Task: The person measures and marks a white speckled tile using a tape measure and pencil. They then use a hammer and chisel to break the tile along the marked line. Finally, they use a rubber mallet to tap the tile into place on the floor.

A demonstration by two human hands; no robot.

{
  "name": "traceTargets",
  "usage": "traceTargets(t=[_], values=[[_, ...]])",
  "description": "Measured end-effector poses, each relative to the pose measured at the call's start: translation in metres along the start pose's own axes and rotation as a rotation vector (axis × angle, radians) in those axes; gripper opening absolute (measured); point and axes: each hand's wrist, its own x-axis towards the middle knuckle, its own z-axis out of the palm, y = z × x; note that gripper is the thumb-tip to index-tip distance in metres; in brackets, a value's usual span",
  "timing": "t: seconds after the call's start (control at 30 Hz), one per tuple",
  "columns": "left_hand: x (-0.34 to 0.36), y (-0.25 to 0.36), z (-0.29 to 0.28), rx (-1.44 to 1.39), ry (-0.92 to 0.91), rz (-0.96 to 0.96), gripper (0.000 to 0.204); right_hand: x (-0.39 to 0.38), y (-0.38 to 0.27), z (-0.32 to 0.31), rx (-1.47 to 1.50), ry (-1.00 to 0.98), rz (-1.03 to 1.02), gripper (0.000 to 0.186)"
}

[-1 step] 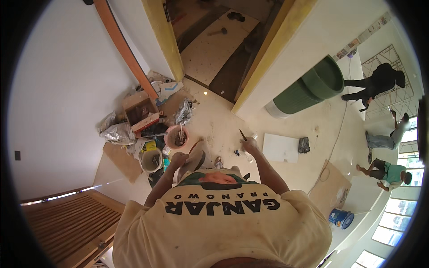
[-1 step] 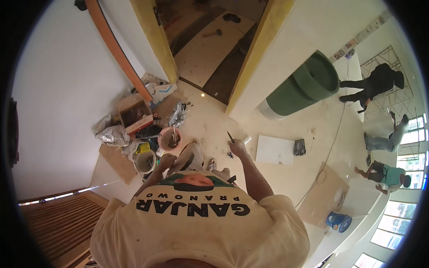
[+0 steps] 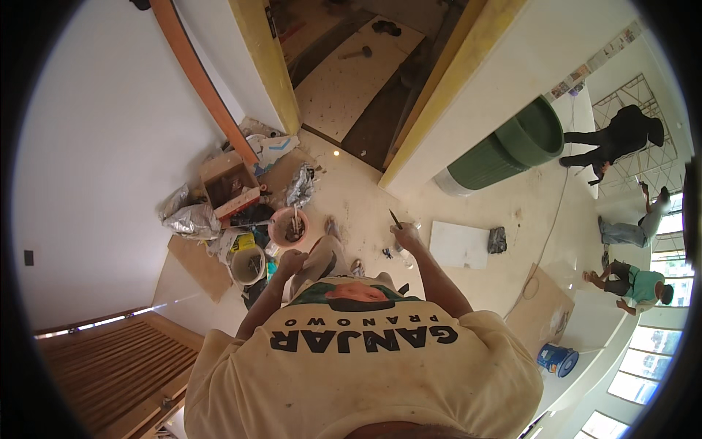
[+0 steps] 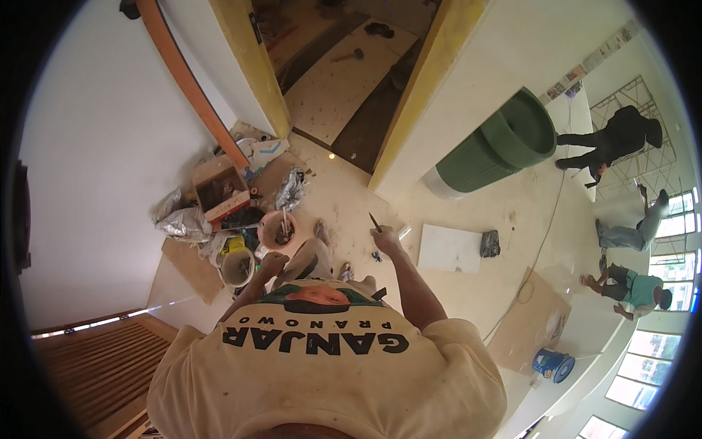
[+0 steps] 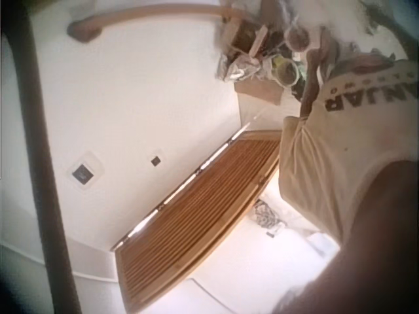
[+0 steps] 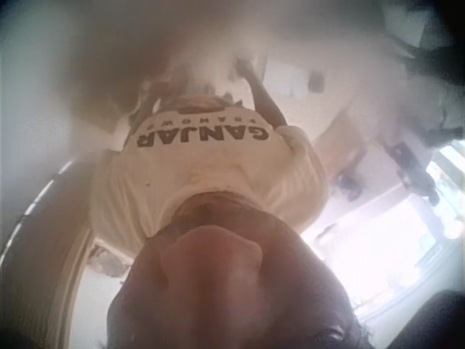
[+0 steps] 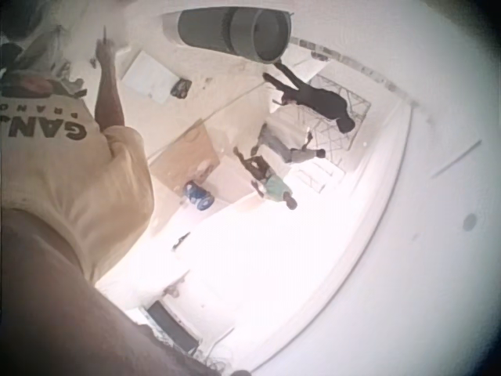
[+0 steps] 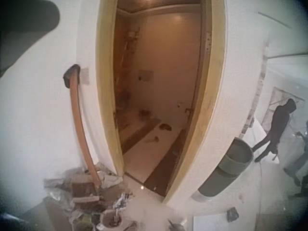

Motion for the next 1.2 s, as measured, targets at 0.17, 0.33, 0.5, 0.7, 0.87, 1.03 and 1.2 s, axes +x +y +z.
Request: traceTargets(t=[0.17,0.33,0.5,0.7,0.87,1.03,1.2], values=[[0.066,0.017,-0.020,-0.127,-0.024,0.011,0.035,0.064,-0.074,-0.010,0.085,-0.048,0.005,0.039],[0.148,0.071,-0.049,-0.118,-0.038,0.037,0.031,0.135,-0.118,-0.026,0.023,-0.141,0.002,0.038],[0.217,0.138,-0.088,-0.389,-0.123,0.039,0.024,0.217,-0.168,-0.037,0.017,0.015,-0.095,0.039],[0.266,0.253,-0.117,-0.346,-0.129,0.095,0.020,0.276,-0.222,-0.065,0.210,-0.035,-0.071,0.039],[0.315,0.314,-0.116,-0.500,-0.234,0.082,0.021,0.331,-0.249,-0.076,0.156,-0.008,-0.157,0.042],[0.353,0.356,-0.121,-0.524,-0.271,0.080,0.022,0.393,-0.285,-0.097,0.339,0.000,-0.239,0.043],[0.387,0.386,-0.129,-0.619,-0.293,0.065,0.021,0.450,-0.320,-0.131,0.340,-0.026,-0.214,0.041]])
